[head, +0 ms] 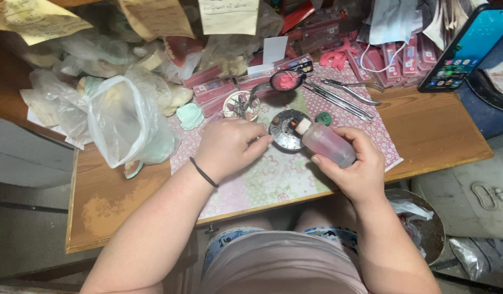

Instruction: The person handles a yellow mold and a white clay-like substance, then moves to a wooden table to work with a small metal container and a lighter. They pour liquid from a bottle into the container and later handle pink and white clay pieces near a small machine.

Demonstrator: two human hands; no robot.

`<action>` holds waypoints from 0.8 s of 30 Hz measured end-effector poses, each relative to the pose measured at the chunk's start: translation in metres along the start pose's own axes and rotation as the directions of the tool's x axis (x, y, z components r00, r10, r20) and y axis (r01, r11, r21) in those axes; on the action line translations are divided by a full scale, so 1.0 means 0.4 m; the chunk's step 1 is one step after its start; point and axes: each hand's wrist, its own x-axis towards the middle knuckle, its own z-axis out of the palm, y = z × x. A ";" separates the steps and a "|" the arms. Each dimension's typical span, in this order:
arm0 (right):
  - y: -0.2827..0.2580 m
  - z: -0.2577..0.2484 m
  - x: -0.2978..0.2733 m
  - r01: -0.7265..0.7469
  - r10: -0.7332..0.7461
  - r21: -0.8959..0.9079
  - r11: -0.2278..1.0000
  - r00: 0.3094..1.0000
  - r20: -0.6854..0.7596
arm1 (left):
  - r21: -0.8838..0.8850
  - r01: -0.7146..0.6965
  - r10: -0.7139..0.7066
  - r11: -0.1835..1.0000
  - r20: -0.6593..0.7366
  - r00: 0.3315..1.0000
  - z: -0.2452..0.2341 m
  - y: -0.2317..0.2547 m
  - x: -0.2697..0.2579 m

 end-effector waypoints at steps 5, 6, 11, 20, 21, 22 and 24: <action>0.020 0.006 -0.005 0.033 -0.033 -0.021 0.999 0.999 -0.027 | -0.015 0.001 -0.001 1.000 -0.014 1.000 -0.002 0.006 -0.003; 0.018 0.003 -0.005 0.036 -0.036 -0.020 0.999 0.999 -0.023 | -0.014 0.005 -0.005 1.000 -0.017 1.000 -0.004 0.007 -0.003; 0.017 -0.001 -0.007 0.014 -0.015 -0.066 0.998 1.000 -0.022 | -0.026 -0.031 0.031 0.999 -0.013 0.999 -0.008 0.011 -0.003; 0.018 -0.002 -0.014 -0.001 -0.001 -0.076 0.997 0.999 -0.033 | -0.097 -0.129 0.149 0.987 0.238 0.960 -0.023 0.045 0.007; 0.018 -0.002 -0.014 -0.003 0.001 -0.076 0.997 0.999 -0.034 | -0.097 -0.130 0.150 0.987 0.240 0.959 -0.021 0.044 0.005; 0.017 -0.001 -0.014 0.005 -0.008 -0.076 0.997 0.999 -0.040 | -0.079 -0.151 0.167 0.985 0.252 0.953 -0.019 0.043 0.003; 0.015 -0.001 -0.015 0.010 -0.014 -0.076 0.997 0.999 -0.047 | -0.063 -0.174 0.185 0.983 0.266 0.946 -0.015 0.040 0.001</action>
